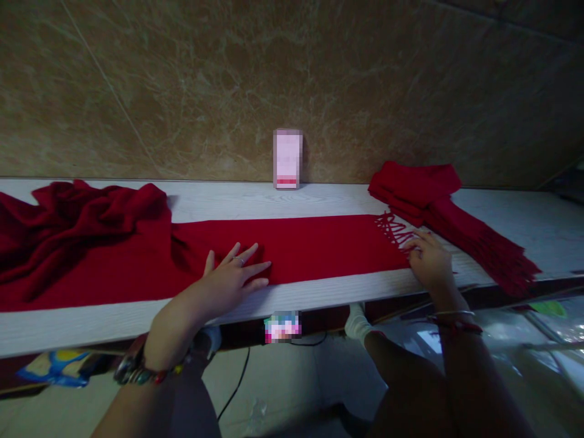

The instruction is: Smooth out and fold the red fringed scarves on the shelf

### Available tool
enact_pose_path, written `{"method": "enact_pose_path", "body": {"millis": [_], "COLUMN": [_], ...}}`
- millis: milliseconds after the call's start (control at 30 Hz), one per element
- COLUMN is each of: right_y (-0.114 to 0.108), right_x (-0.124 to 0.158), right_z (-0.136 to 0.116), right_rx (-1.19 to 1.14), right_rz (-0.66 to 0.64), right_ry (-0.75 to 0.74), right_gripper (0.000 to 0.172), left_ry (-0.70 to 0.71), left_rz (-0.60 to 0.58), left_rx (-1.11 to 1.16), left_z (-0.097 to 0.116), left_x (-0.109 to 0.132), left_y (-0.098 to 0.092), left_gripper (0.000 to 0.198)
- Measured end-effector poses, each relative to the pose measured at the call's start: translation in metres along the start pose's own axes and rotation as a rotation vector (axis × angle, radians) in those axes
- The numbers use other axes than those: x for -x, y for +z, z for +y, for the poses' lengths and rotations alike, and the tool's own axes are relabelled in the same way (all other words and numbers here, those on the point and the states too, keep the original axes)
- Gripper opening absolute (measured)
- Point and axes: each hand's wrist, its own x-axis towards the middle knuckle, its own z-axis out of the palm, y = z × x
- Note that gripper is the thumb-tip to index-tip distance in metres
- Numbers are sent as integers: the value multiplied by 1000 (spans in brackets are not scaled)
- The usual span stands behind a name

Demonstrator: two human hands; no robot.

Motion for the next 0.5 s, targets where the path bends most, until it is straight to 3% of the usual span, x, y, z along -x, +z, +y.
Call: {"method": "enact_pose_path", "body": {"millis": [100,233,300,400,500], "right_y": [0,3,8,17,23], "right_x": [-1,-5,-5,-1,5], "right_z": [-14,-54,-79,-109,-121], "right_rx": [55,-7,-87,-143,-108], "right_rz": [69,87,-21,-287,-483], "right_ry": [29,11,-56,-158,-164], "right_gripper": [24,28,29,33,39], "left_ry": [-12,-22,-25,-51,-67], "left_rz": [103,127,109,58,33], "left_rx": [-29,-49,-42,-23,-11], "left_z": [9,22,27,31,30], "left_x": [-8,-18,-23,-29,-32], "left_y": [1,1,2,7,11], "left_gripper": [44,48,51,54,54]}}
